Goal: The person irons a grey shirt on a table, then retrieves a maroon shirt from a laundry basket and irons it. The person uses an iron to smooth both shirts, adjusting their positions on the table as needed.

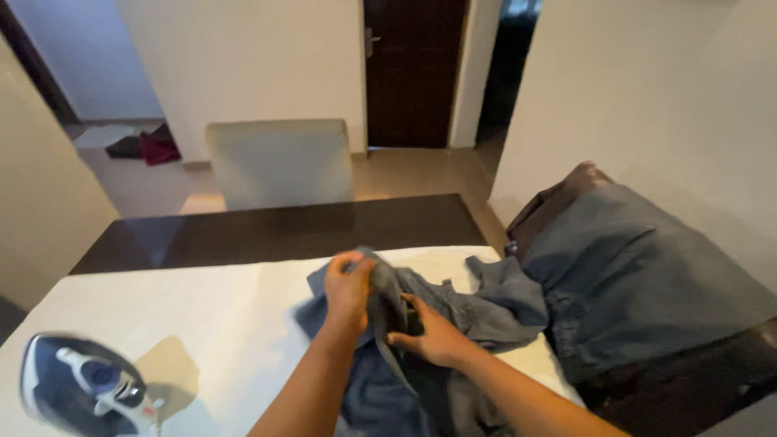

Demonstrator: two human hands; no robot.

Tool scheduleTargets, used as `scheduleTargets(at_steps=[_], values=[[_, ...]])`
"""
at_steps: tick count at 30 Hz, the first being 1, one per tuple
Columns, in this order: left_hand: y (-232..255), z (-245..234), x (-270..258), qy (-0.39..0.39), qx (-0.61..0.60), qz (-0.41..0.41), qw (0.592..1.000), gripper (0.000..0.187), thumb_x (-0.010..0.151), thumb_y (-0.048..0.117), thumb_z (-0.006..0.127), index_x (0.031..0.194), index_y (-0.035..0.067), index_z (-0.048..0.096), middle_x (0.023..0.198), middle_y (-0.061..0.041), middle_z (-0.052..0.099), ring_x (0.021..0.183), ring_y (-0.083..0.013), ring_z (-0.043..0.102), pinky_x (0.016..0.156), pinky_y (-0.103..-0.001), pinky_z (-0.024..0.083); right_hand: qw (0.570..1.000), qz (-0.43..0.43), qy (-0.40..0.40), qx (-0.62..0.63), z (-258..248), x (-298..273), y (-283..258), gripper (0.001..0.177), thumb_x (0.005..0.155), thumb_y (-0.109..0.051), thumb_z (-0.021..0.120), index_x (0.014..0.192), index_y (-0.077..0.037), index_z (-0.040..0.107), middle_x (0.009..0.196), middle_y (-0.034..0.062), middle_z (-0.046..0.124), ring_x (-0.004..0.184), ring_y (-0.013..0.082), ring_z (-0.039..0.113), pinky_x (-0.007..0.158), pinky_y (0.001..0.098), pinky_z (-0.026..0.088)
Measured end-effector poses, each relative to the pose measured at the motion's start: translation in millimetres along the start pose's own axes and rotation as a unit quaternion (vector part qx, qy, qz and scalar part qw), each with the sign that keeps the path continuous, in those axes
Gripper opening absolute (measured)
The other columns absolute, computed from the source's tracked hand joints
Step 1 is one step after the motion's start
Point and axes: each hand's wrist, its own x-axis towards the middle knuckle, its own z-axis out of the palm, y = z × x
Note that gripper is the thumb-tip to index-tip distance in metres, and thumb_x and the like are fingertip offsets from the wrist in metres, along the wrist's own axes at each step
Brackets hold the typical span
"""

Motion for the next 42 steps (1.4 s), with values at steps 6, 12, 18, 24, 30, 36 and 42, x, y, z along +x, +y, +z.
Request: scheduleTargets(at_steps=[6, 12, 18, 24, 30, 36, 42], values=[[114, 102, -28, -0.061, 0.030, 0.182, 0.981, 0.014, 0.087, -0.001, 0.072, 0.098, 0.008, 0.074, 0.081, 0.000, 0.062, 0.066, -0.0086, 0.053, 0.057, -0.023, 0.043, 0.992, 0.089, 0.061, 0.058, -68, -25, -26, 0.057, 0.075, -0.028, 0.084, 0.124, -0.005, 0.069, 0.112, 0.0120, 0.078, 0.105, 0.0226, 0.070, 0.093, 0.0333, 0.054], [170, 121, -50, -0.067, -0.044, 0.134, 0.988, 0.020, 0.087, -0.005, 0.066, 0.100, 0.005, 0.077, 0.086, -0.004, 0.069, 0.071, -0.0101, 0.063, 0.065, -0.023, 0.051, 0.960, 0.064, 0.188, -0.196, -132, -78, 44, 0.054, 0.073, -0.014, 0.080, 0.125, -0.004, 0.067, 0.107, 0.0146, 0.070, 0.100, 0.0269, 0.068, 0.084, 0.0370, 0.051], [199, 124, -97, -0.109, 0.013, 0.186, 0.976, 0.022, 0.091, -0.001, 0.068, 0.109, 0.006, 0.079, 0.090, 0.001, 0.071, 0.073, -0.0076, 0.058, 0.069, -0.022, 0.047, 0.987, 0.048, 0.127, 0.088, -168, -153, 67, 0.032, 0.091, -0.020, 0.066, 0.115, 0.000, 0.073, 0.097, 0.0049, 0.069, 0.093, 0.0169, 0.061, 0.083, 0.0292, 0.048], [244, 138, -138, -0.233, -0.017, 0.059, 0.971, 0.031, 0.097, 0.006, 0.050, 0.112, 0.007, 0.076, 0.086, 0.001, 0.070, 0.073, -0.0069, 0.064, 0.077, -0.019, 0.058, 0.985, 0.133, 0.049, -0.101, -250, -235, -76, 0.051, 0.078, -0.026, 0.084, 0.121, -0.005, 0.067, 0.104, 0.0082, 0.074, 0.099, 0.0179, 0.067, 0.088, 0.0321, 0.053], [243, 201, -178, -0.303, 0.023, 0.177, 0.936, 0.052, 0.072, -0.016, 0.042, 0.107, 0.003, 0.076, 0.089, -0.002, 0.075, 0.070, -0.0067, 0.066, 0.066, -0.018, 0.052, 0.896, 0.207, 0.093, -0.381, -355, -308, -126, 0.078, 0.067, -0.024, 0.089, 0.138, -0.014, 0.058, 0.124, 0.0137, 0.072, 0.117, 0.0256, 0.067, 0.099, 0.0372, 0.053], [254, 263, -232, -0.331, 0.124, 0.287, 0.890, 0.043, 0.084, -0.007, 0.050, 0.113, 0.008, 0.078, 0.082, -0.005, 0.072, 0.061, -0.0084, 0.055, 0.056, -0.024, 0.043, 0.757, 0.333, 0.214, -0.519, -464, -375, -164, 0.041, 0.083, -0.012, 0.067, 0.121, -0.025, 0.074, 0.105, 0.0102, 0.079, 0.099, 0.0285, 0.077, 0.084, 0.0420, 0.063], [238, 342, -236, -0.326, 0.197, 0.398, 0.835, 0.038, 0.081, 0.004, 0.057, 0.113, 0.009, 0.077, 0.087, -0.012, 0.078, 0.071, -0.0189, 0.072, 0.069, -0.031, 0.055, 0.618, 0.381, 0.329, -0.603, -541, -398, -166, 0.038, 0.081, -0.015, 0.062, 0.116, -0.022, 0.074, 0.107, 0.0113, 0.076, 0.103, 0.0328, 0.073, 0.081, 0.0473, 0.060]])
